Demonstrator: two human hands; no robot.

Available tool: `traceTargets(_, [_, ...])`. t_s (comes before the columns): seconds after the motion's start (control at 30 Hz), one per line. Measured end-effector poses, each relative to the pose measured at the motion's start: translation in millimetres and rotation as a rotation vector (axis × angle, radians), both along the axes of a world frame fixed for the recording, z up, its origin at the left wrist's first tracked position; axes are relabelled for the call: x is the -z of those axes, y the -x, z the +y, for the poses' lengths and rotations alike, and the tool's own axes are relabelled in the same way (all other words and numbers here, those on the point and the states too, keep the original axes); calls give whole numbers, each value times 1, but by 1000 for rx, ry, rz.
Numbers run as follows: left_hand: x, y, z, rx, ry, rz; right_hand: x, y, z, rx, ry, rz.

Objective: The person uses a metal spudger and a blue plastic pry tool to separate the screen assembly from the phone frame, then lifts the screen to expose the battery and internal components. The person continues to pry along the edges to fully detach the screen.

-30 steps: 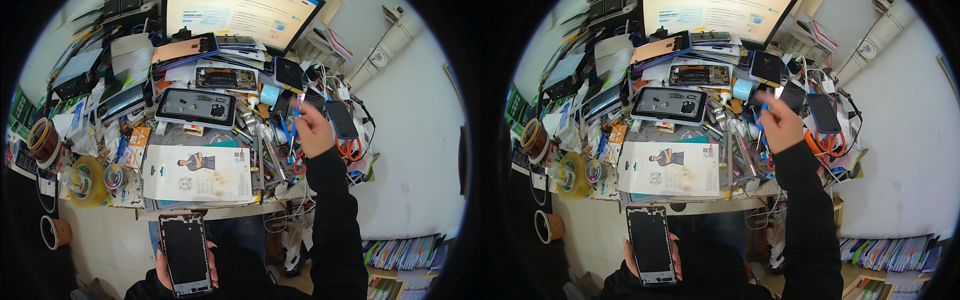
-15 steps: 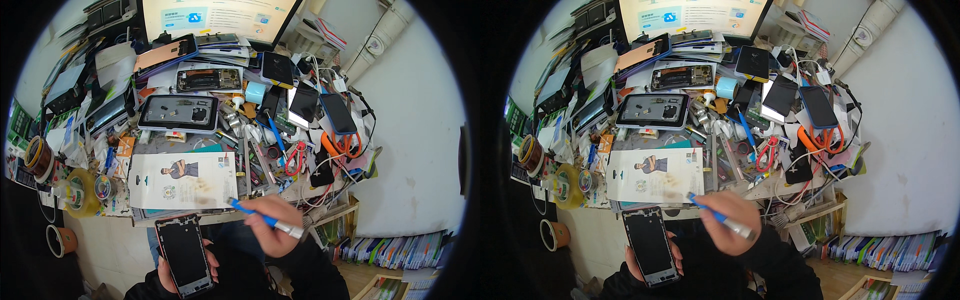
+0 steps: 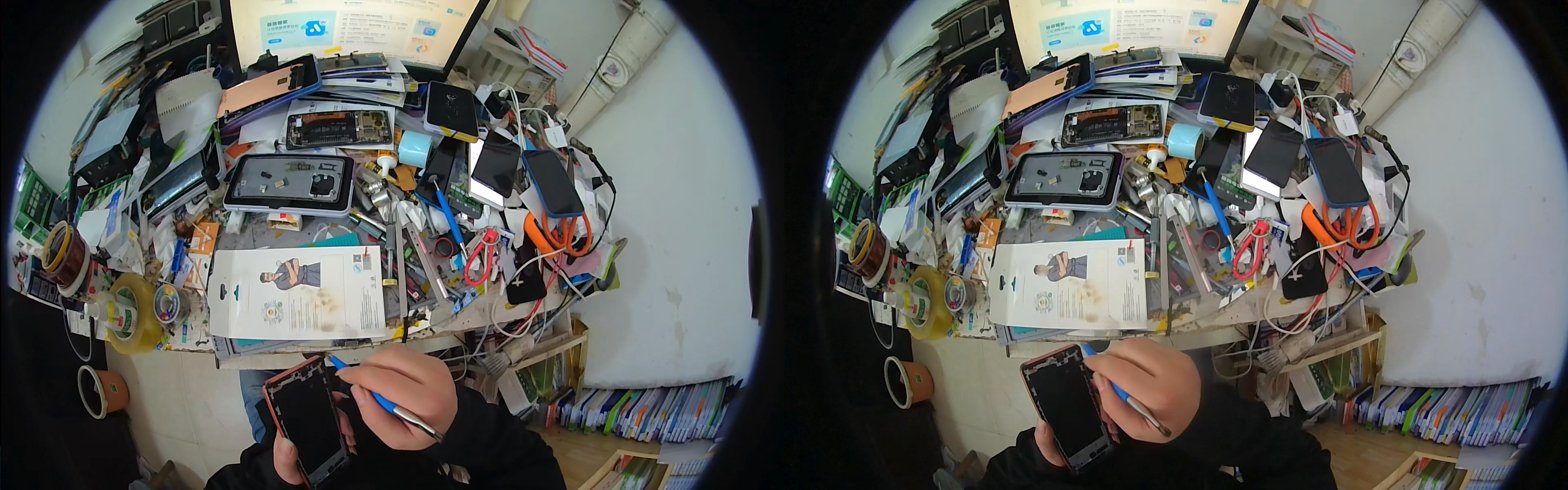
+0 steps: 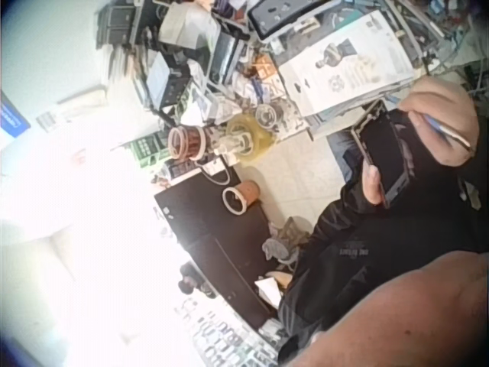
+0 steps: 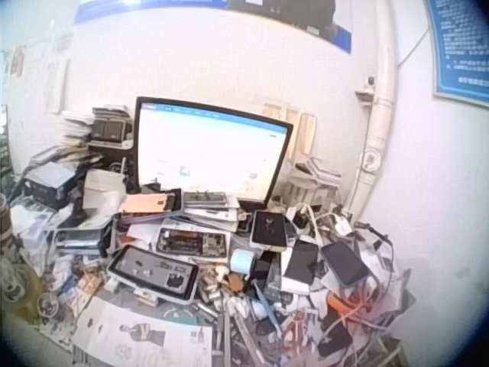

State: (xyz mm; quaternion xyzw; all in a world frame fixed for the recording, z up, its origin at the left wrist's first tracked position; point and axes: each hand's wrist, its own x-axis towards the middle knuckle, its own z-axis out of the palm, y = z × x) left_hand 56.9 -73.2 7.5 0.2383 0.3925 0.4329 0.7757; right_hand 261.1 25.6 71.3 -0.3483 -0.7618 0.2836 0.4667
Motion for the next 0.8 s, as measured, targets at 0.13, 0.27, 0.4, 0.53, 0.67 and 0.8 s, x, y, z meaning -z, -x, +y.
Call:
traceTargets(0.13, [-3, 2, 0, 20, 44, 47, -1, 1, 0, -33, 3, -38])
traceTargets(0.27, [-4, 5, 3, 45, -65, -50, -2, 0, 0, -65, 31, -66])
traceTargets(0.4, [-5, 7, 2, 36, -57, -7, -2, 1, -1, -82, -12, -69])
traceTargets(0.53, [-2, 10, 1, 60, -79, 5, -2, 4, 0, -84, -16, -85])
traceTargets(0.67, [-1, 8, 4, 62, -111, 1, -4, 4, 1, -82, -14, -111])
traceTargets(0.8, [-2, 3, 6, -36, -252, 29, -3, 3, 2, -74, -20, -103])
